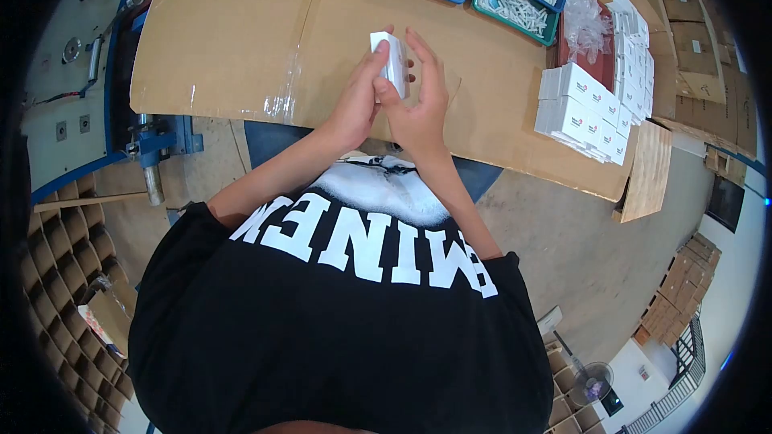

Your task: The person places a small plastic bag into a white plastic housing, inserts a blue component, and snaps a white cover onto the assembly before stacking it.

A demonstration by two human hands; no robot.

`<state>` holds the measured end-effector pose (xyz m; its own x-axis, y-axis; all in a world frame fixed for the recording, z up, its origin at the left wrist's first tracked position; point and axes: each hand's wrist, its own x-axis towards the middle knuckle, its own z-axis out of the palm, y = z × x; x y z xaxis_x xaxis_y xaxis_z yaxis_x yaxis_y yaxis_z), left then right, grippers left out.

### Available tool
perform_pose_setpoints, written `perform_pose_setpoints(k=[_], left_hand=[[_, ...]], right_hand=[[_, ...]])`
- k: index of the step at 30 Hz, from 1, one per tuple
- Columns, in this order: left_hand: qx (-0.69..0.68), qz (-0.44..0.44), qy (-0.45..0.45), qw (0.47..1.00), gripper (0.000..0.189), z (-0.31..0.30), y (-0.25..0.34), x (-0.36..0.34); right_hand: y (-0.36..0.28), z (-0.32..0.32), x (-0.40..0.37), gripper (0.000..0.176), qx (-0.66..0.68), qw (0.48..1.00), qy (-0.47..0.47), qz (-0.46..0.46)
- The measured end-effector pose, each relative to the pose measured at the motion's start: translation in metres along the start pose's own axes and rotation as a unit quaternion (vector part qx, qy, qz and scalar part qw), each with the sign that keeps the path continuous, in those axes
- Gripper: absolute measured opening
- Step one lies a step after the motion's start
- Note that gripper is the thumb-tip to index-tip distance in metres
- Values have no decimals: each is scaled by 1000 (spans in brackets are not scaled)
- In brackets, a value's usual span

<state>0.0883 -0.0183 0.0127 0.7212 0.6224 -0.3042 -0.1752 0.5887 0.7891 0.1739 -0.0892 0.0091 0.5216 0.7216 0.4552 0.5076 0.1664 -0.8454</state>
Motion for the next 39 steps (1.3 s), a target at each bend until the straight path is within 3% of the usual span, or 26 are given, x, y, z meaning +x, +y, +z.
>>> perform_pose_setpoints(k=[1,4,7,20,39], left_hand=[[-3,16,-2,1000,64,-4,-1,1],[7,66,0,998,61,-4,4,-1],[49,116,3,992,57,-2,6,-4],[158,210,3,965,53,-6,0,-13],[124,211,-6,970,50,-5,-1,-17]], right_hand=[[-2,-3,1,53,-94,995,-18,-9],[-10,-3,-2,49,-17,996,-54,64],[-15,-5,-3,47,-87,993,-84,6],[-25,0,-9,43,-94,992,-83,-9],[-27,0,-12,40,-101,993,-65,-3]])
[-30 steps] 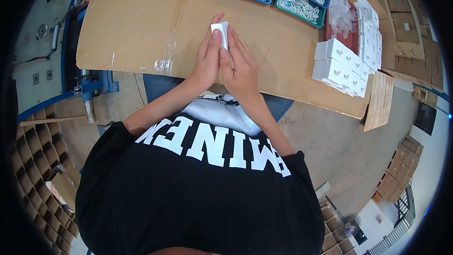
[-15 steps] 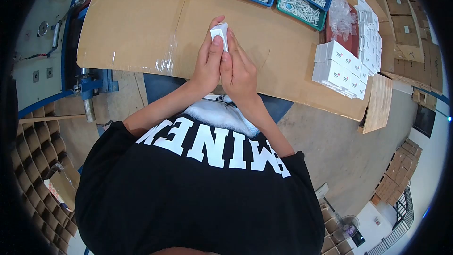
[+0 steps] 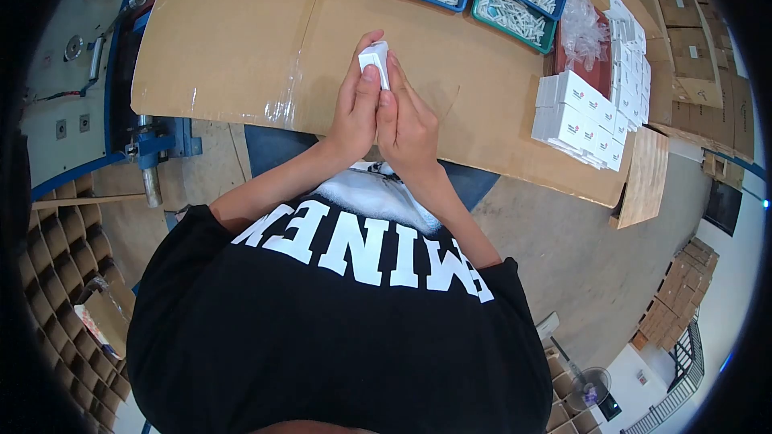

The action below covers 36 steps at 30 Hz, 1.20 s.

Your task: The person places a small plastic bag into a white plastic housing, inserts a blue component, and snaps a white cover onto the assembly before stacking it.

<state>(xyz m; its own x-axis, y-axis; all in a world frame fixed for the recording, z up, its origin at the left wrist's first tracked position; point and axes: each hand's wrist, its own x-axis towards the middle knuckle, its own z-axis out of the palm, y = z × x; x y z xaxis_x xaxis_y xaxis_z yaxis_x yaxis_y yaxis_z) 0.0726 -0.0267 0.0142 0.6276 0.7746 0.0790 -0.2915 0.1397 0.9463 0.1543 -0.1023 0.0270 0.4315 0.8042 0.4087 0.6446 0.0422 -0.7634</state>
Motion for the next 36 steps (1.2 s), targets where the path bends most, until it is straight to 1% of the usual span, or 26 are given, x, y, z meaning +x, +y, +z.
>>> perform_pose_setpoints(k=[2,9,12,14,15,17,18,19,20,21,22,23,24,25,26,27,28,29,31,33,34,36], left_hand=[[51,18,-10,999,51,-1,0,0],[61,33,-2,998,52,-1,-4,-1],[80,55,2,995,53,2,-5,-1],[101,96,17,990,58,1,-7,2],[101,98,17,990,58,0,-7,2],[-5,69,12,998,59,-3,-5,5],[-5,72,9,997,59,-5,-3,7],[30,110,-7,993,65,-7,0,10],[66,147,-25,987,72,-8,2,12],[66,150,-33,986,72,-9,3,13],[88,174,-47,980,80,-10,2,12],[110,199,-60,972,89,-10,3,13],[110,202,-69,971,89,-12,5,16],[148,228,-77,959,91,-14,7,18],[186,255,-83,945,92,-16,9,20],[219,274,-89,932,90,-17,13,22],[220,278,-94,930,90,-17,16,23],[248,276,-82,925,92,-17,19,22],[276,275,-72,918,95,-17,20,21],[292,243,-39,924,103,-19,16,22],[293,244,-40,924,103,-20,14,23],[237,280,-27,930,106,-23,11,26]], right_hand=[[0,1,0,40,-2,1000,4,-4],[2,2,-1,40,4,1000,22,-12],[0,1,-2,41,16,1000,22,-10],[-3,0,2,41,29,999,19,-14],[-6,-3,6,43,46,999,2,-14],[-6,-6,11,44,61,998,-12,-17],[-6,-7,13,47,109,994,11,11],[-6,-8,14,50,157,986,36,39],[-9,-10,18,50,156,986,41,36],[-14,-14,22,52,217,960,26,175],[-20,-18,26,55,275,911,12,309],[-26,-20,29,55,275,911,22,305],[-32,-21,33,55,302,888,-17,346],[-36,-22,34,57,327,861,-57,385],[-33,-22,33,57,329,862,-50,383],[-28,-21,32,54,362,841,-50,399],[-25,-21,33,51,394,819,-52,413],[-28,-16,33,51,396,819,-49,411],[-38,-6,33,50,359,883,12,303],[-42,-5,32,50,358,882,1,306],[-43,-4,32,49,356,882,-12,308],[-45,4,31,49,356,888,-4,290]])
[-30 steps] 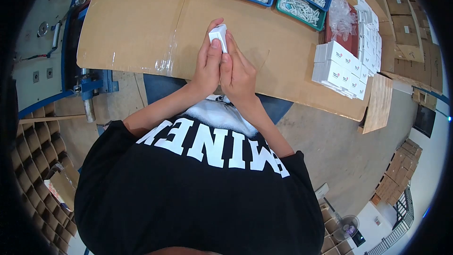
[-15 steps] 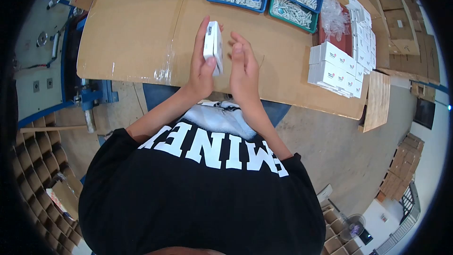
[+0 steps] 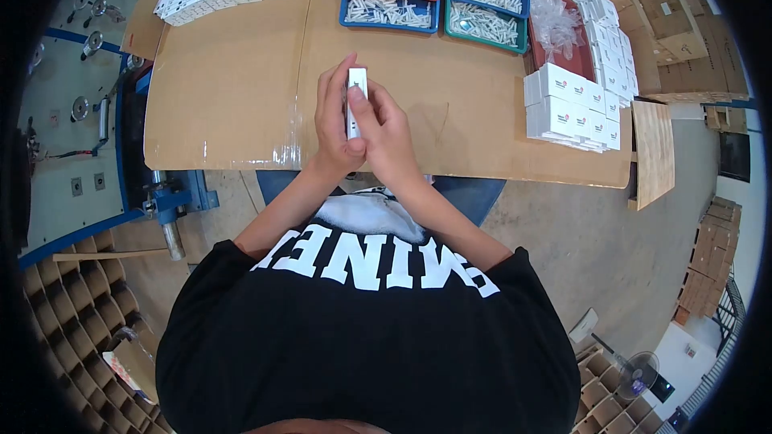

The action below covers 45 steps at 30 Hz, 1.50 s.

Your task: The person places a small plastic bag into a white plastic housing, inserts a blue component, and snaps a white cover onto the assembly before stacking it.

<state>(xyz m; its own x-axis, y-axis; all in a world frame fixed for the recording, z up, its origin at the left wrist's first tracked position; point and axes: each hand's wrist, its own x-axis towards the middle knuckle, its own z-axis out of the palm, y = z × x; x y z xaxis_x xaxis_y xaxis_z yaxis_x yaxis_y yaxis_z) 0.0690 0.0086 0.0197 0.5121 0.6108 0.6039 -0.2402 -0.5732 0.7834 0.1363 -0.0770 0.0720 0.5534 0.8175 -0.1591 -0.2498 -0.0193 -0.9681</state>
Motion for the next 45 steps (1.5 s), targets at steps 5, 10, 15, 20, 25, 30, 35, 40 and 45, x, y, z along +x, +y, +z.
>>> perform_pose_setpoints(k=[5,10,15,20,25,30,35,40,45], left_hand=[[11,37,36,999,91,-1,2,0],[6,33,63,997,75,0,5,-1],[4,21,54,998,73,-1,10,-2],[-1,8,52,999,74,2,14,-7],[-2,2,54,999,81,5,8,-7],[-38,-53,-12,998,105,0,-3,4],[-388,-379,26,840,80,3,2,4],[-445,-498,-2,744,78,6,44,17],[-445,-508,-5,737,71,8,38,7]], right_hand=[[5,3,-5,45,23,999,1,-24],[4,4,-11,44,-57,997,-3,-54],[0,3,-17,46,-90,993,1,-70],[4,-1,-21,47,-98,993,15,-69],[0,-9,-12,54,-128,992,0,-5],[-10,-28,10,55,-35,996,-54,63],[-20,-48,6,69,-450,885,-43,-110],[2,-59,23,82,-462,781,-91,-411],[25,-63,32,87,-405,781,-86,-468]])
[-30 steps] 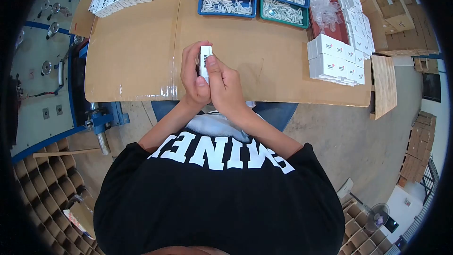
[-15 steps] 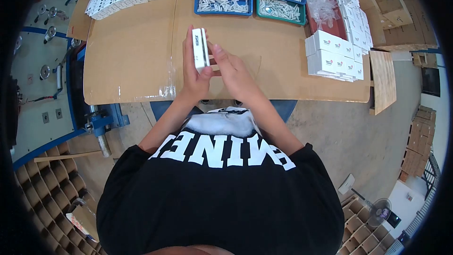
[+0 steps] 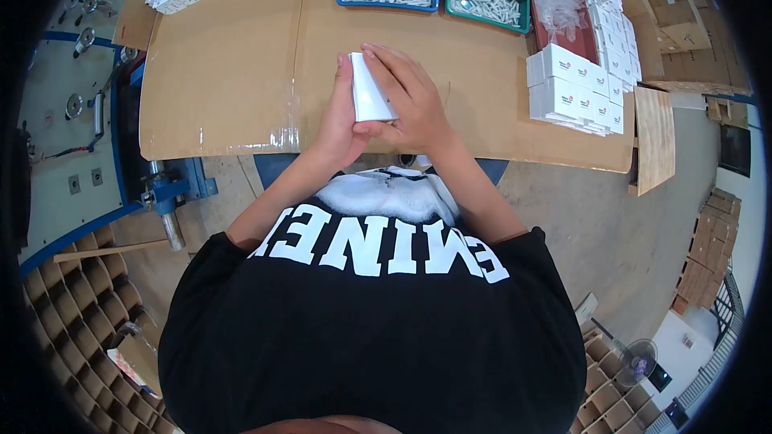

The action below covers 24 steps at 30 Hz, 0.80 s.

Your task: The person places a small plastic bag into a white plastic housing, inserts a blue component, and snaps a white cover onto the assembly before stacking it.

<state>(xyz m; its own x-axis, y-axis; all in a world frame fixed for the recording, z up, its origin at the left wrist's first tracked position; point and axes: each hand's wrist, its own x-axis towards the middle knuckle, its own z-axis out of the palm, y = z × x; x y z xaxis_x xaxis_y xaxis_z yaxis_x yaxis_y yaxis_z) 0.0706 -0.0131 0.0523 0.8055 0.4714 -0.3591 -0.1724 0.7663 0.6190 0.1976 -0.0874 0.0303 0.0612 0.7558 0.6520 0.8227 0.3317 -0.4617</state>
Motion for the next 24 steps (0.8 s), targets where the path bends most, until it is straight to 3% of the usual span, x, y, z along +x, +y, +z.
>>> perform_pose_setpoints(k=[5,7,18,20,22,23,24], left_hand=[[13,7,10,1000,71,1,-1,-3],[8,10,7,1000,70,1,-2,-2],[-4,14,22,1000,66,-4,-3,1],[-1,-37,11,999,73,-4,3,1],[64,5,-2,998,71,-1,0,5],[127,44,-12,991,71,-1,-5,8],[175,128,-44,975,72,-7,-15,15]], right_hand=[[3,7,-3,93,-20,999,19,-18],[1,7,-1,87,-8,999,39,-24],[1,13,-4,85,16,999,52,7],[0,14,-4,84,21,998,52,14],[-7,16,-8,78,175,960,111,187],[-8,16,-6,78,174,961,112,185],[-9,16,-3,74,237,932,114,250]])
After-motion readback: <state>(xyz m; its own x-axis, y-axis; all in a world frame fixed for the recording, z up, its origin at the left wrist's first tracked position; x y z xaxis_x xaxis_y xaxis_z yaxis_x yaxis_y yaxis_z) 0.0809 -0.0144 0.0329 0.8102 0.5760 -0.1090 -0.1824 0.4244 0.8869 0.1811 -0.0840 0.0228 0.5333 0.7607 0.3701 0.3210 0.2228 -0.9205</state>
